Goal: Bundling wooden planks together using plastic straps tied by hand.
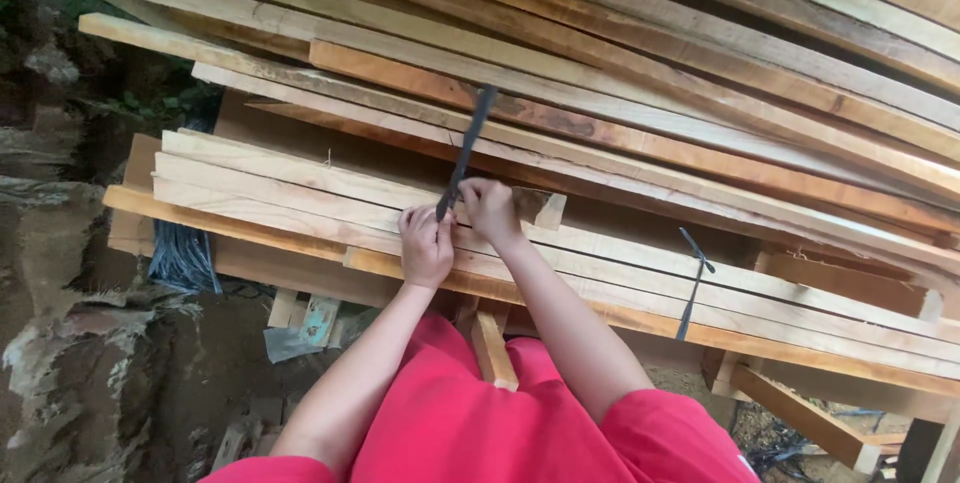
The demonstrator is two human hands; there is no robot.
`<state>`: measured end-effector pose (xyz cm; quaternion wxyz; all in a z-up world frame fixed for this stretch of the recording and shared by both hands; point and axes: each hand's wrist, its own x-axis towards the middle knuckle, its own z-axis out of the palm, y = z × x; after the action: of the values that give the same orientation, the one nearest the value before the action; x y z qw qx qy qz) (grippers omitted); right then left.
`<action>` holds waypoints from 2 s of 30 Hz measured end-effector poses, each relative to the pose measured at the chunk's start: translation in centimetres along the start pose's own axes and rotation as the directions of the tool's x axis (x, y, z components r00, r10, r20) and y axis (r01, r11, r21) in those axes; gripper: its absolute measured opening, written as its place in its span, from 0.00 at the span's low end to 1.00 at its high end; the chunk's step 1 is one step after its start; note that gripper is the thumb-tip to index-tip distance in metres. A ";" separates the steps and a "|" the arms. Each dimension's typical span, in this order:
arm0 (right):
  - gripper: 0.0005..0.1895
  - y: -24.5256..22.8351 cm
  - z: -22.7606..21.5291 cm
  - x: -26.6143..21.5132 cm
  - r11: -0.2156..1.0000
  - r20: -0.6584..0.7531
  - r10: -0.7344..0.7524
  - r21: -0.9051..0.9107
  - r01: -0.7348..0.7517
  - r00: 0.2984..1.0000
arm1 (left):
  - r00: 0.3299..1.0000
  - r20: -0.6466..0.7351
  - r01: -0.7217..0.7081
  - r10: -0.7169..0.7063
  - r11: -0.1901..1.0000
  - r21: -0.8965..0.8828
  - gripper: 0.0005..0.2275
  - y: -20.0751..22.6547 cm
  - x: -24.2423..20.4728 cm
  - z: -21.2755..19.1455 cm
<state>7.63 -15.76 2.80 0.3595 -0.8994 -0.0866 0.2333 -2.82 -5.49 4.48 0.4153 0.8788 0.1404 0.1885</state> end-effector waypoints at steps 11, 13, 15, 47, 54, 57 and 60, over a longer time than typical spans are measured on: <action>0.14 1.5 0.5 0.0 0.991 0.180 0.027 0.121 -0.049 0.983 | 0.999 -0.031 -0.028 0.029 0.999 0.035 0.12 0.7 0.3 -0.2; 0.10 1.2 0.0 -0.3 0.988 0.188 -0.017 0.156 -0.013 0.982 | 0.999 -0.035 -0.037 0.039 0.998 0.047 0.13 0.8 0.6 0.0; 0.04 0.6 0.0 -0.3 0.993 0.112 -0.120 0.037 0.117 0.986 | 0.999 -0.033 -0.037 0.039 0.998 0.059 0.12 0.5 0.5 -0.2; 0.08 1.7 2.2 4.1 0.947 0.188 0.306 -0.161 -0.278 0.933 | 0.936 0.216 0.225 -0.278 0.944 0.240 0.21 -1.3 6.4 2.4; 0.09 2.2 2.6 4.3 0.958 0.202 0.280 0.002 -0.286 0.939 | 0.948 0.172 0.242 -0.269 0.957 0.161 0.19 0.5 1.5 0.3; 0.10 2.5 3.2 4.2 0.950 0.222 0.287 0.060 -0.307 0.932 | 0.943 0.167 0.270 -0.289 0.954 0.128 0.18 1.6 0.6 0.8; 0.12 2.5 2.9 3.7 0.945 0.208 0.269 0.130 -0.299 0.940 | 0.951 0.145 0.263 -0.272 0.961 0.082 0.17 2.1 0.6 0.3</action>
<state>9.40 -14.61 -2.10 0.3830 -0.8447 0.0301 0.3728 -2.00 -6.71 6.09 0.4195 0.8759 0.2313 0.0574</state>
